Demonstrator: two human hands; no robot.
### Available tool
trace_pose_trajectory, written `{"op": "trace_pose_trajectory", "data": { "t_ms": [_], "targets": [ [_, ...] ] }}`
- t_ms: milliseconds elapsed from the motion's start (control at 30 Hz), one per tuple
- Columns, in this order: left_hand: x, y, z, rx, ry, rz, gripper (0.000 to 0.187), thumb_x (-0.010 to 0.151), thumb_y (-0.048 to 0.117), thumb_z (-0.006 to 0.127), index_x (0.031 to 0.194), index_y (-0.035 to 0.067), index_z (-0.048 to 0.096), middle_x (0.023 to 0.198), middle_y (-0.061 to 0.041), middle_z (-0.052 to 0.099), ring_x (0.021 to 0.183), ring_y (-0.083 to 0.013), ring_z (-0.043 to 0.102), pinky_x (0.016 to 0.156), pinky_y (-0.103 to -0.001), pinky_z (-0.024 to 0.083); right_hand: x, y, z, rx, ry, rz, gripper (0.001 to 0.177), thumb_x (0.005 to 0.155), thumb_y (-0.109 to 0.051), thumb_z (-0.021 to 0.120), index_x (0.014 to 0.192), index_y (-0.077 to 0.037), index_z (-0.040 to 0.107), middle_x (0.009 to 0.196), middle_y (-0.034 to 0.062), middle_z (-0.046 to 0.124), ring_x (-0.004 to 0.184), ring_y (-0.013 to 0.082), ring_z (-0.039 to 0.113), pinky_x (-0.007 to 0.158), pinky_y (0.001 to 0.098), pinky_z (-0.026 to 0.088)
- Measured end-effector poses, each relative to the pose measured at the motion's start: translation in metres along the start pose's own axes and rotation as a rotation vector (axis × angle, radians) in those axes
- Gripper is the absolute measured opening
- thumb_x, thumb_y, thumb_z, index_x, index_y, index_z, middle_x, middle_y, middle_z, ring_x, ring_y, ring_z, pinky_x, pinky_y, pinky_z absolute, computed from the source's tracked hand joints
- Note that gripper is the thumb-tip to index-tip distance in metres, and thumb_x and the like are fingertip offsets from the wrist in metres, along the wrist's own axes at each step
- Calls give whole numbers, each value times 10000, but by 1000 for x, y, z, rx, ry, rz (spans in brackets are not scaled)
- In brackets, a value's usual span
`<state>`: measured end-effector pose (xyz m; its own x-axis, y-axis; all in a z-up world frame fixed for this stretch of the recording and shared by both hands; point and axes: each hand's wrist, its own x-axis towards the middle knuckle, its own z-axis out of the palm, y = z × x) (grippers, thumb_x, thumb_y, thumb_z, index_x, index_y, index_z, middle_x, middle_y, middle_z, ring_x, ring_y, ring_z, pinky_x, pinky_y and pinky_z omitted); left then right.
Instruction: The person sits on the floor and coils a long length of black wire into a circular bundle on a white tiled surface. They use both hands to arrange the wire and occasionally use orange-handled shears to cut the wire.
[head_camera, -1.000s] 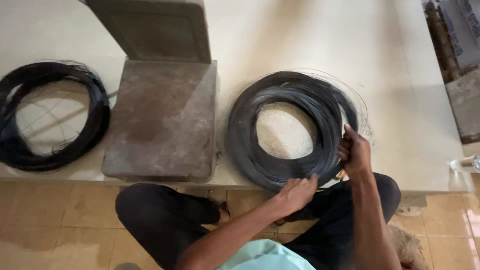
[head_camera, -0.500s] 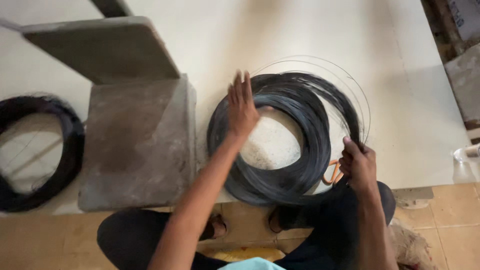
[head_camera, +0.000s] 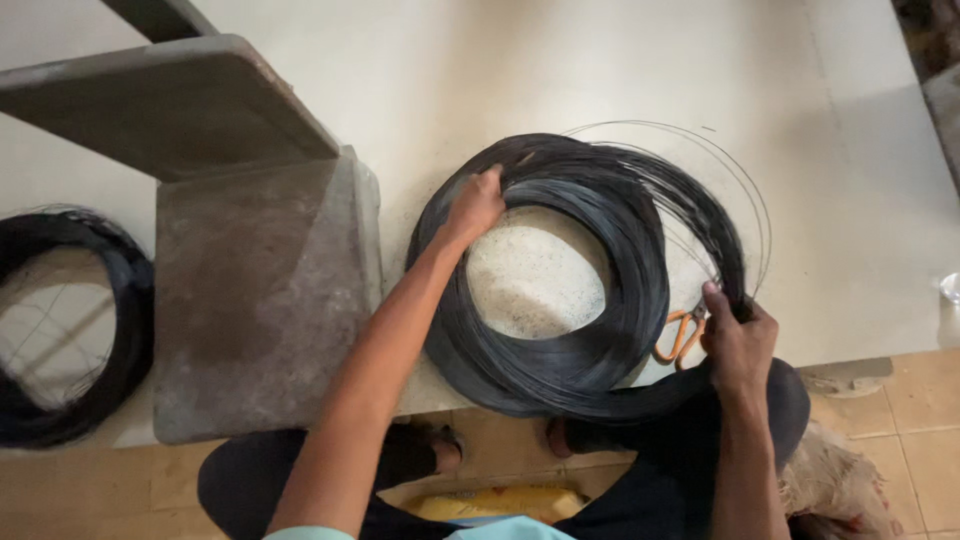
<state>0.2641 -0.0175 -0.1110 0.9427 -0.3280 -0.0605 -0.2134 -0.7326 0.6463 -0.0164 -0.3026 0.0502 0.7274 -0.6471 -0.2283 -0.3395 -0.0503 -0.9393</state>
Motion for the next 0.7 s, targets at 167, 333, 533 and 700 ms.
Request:
{"op": "trace_pose_trajectory", "data": {
  "t_ms": [167,333,533,700],
  "targets": [
    [-33,34,-58,170,23,119,370,785,0,496,1152,-26,456,848,-297,624,777,-553,595,605,-631,414,-3,-27,-3,91,-61,97,277,941,-200,711,794,-101,498,601,-28,323,510,60,300,429,232,239],
    [-46,47,-96,156,-26,-9,234,950,223,543,973,-9,522,945,-284,612,841,-528,604,695,-590,442,0,-61,-5,226,-255,173,161,948,-161,636,1029,-27,597,667,-63,285,573,34,268,474,189,159],
    [-53,18,-96,131,-422,-383,458,974,426,630,743,46,523,614,-90,574,427,-248,537,439,-394,429,54,-36,7,508,-637,416,355,1075,-269,384,1278,3,485,679,-82,205,541,-4,178,403,111,143],
    [-80,-13,-66,398,-259,-197,509,970,465,614,726,22,563,787,-139,663,679,-293,640,598,-450,503,125,25,33,762,-643,751,93,1076,-143,418,1001,-113,464,671,-86,296,526,-10,263,359,97,186]
  ]
}}
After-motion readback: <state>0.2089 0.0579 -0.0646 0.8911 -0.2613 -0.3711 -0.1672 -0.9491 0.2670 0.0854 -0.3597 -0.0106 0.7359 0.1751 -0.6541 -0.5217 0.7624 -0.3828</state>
